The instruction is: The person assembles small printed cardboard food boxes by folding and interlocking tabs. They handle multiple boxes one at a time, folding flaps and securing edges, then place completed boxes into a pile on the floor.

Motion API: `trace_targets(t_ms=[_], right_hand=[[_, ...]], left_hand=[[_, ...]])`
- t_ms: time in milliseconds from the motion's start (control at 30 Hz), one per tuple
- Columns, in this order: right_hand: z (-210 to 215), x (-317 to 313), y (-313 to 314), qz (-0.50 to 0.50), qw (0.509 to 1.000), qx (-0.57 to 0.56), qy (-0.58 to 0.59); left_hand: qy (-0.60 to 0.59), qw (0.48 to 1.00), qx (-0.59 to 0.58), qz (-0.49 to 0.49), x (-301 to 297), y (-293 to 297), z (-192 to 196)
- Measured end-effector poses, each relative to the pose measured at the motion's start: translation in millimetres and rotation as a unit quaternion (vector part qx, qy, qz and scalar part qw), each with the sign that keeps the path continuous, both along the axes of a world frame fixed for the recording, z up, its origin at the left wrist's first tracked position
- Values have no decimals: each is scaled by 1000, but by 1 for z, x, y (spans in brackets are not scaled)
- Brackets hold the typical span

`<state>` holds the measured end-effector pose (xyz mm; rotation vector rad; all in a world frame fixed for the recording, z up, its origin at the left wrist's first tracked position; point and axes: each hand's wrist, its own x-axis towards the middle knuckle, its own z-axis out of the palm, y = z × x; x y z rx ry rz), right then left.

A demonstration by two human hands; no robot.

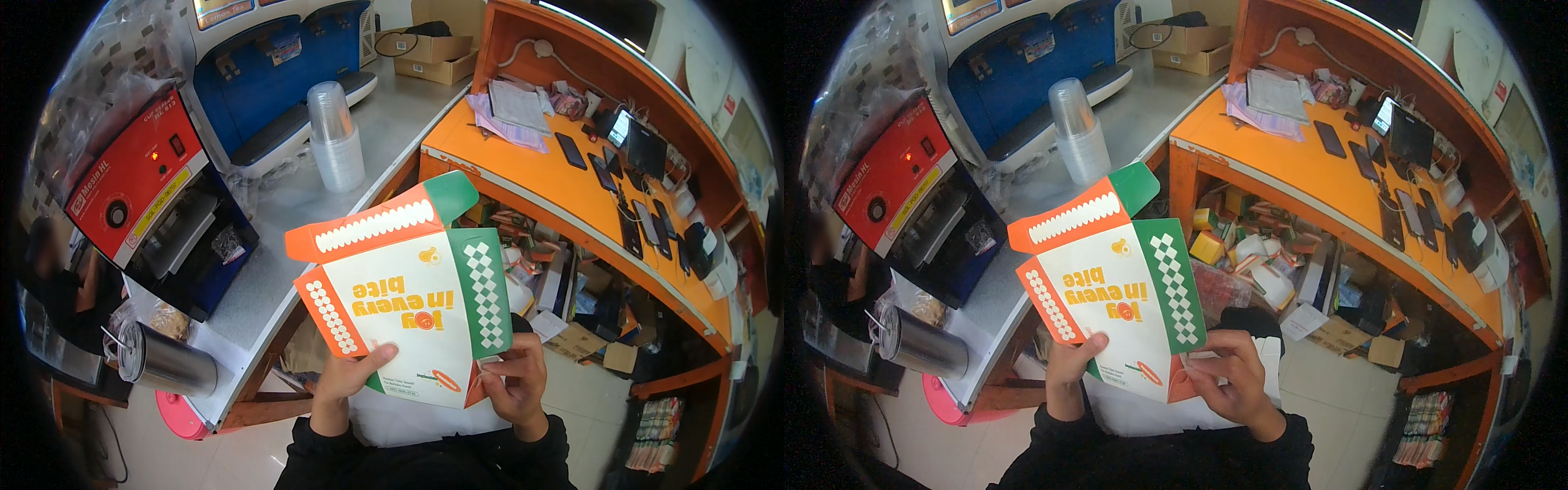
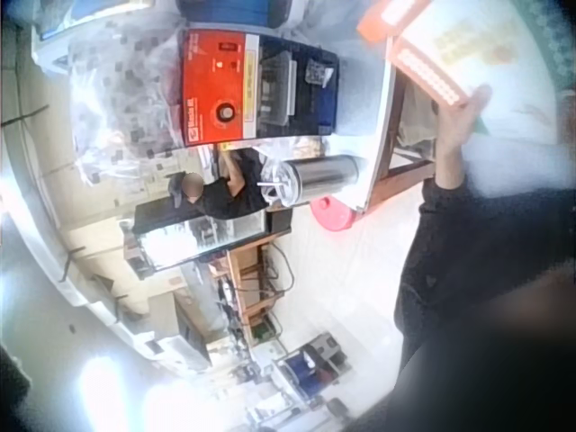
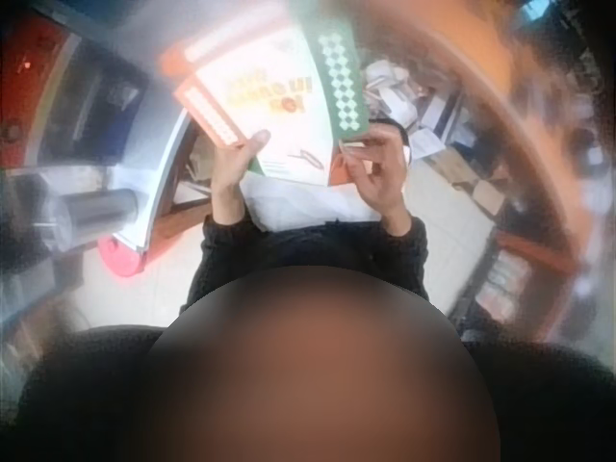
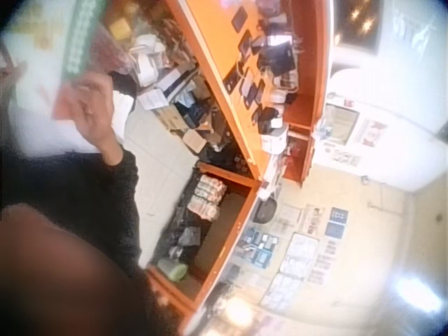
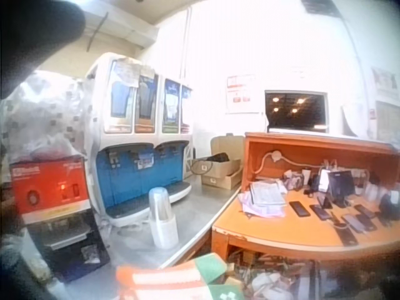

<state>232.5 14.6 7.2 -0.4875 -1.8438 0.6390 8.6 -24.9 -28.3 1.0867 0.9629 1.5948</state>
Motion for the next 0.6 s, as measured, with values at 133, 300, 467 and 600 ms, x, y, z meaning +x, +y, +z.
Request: trace_targets(t_ms=[133, 300, 467, 600], right_hand=[[4, 4, -2, -6, 999, -18, -31], [2, 0, -2, 27, 997, 34, 64], [-1, 0, -5, 26, 995, 31, 86], [-2, -3, -7, 18, 995, 39, 91]], left_hand=[[3, 1000, 1, -1, -1, -1, 2], [-3, 1000, 23, 13, 2, -1, 2], [-22, 1000, 13, 16, 3, -4, 0], [-22, 1000, 21, 6, 2, -6, -1]])
